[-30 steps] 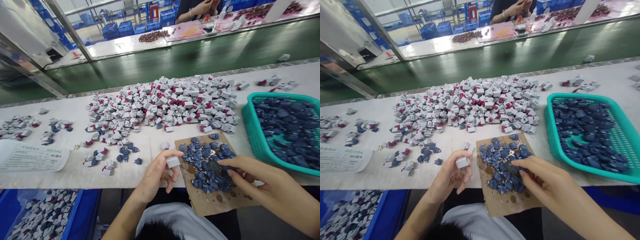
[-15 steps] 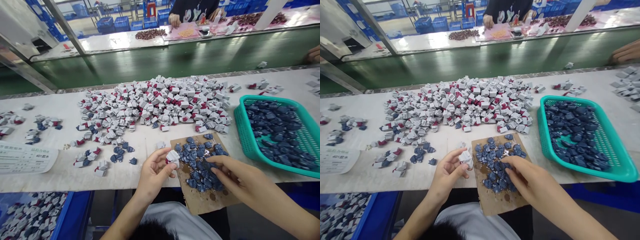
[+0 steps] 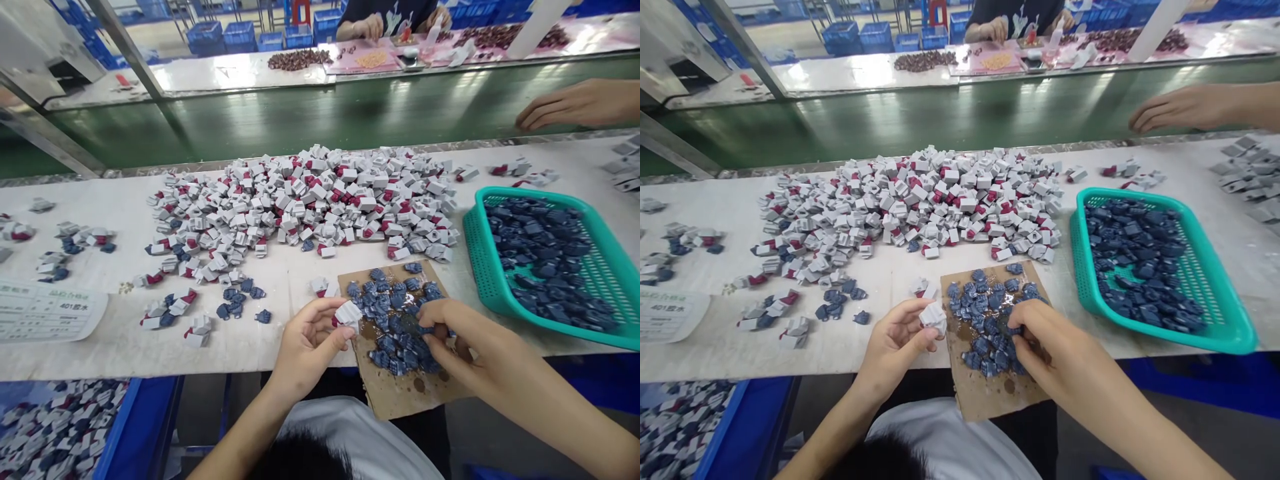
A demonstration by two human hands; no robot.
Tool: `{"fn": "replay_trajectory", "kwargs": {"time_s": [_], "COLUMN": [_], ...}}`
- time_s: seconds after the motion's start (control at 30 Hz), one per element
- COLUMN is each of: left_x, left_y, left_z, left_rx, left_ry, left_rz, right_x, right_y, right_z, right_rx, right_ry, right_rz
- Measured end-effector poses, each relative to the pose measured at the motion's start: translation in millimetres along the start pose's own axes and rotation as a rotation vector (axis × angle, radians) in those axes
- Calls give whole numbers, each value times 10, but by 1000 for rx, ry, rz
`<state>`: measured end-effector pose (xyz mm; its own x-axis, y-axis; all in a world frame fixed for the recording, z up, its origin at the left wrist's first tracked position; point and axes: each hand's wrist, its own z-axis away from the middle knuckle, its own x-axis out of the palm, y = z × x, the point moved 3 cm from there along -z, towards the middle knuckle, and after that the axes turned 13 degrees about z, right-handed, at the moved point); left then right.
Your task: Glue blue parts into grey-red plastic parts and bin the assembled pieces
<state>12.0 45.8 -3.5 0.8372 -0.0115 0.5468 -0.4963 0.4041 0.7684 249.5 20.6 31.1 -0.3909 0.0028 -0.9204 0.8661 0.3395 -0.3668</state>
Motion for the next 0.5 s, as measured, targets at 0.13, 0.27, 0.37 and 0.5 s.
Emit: {"fn": "replay_trajectory", "kwargs": {"time_s": [0.13,0.27,0.37,0.5], "left_x": [7,10,10,8], "left_y": [0,4,4,4], "left_z": [8,8,1,-9], "left_rx": [-1,5,11,7], "left_ry": [-25,-41,-44,-44], "left_rz": [-9,-21,-23,-32], "right_x": [30,8,-9,-4], "right_y": [-5,19,35,31], "right_z": [-62,-108,-117,-115], "right_rx": [-52,-67,-31,44], "right_ry": [47,50,29,-23], "right_rz": [-7,-65,-74,-56]}}
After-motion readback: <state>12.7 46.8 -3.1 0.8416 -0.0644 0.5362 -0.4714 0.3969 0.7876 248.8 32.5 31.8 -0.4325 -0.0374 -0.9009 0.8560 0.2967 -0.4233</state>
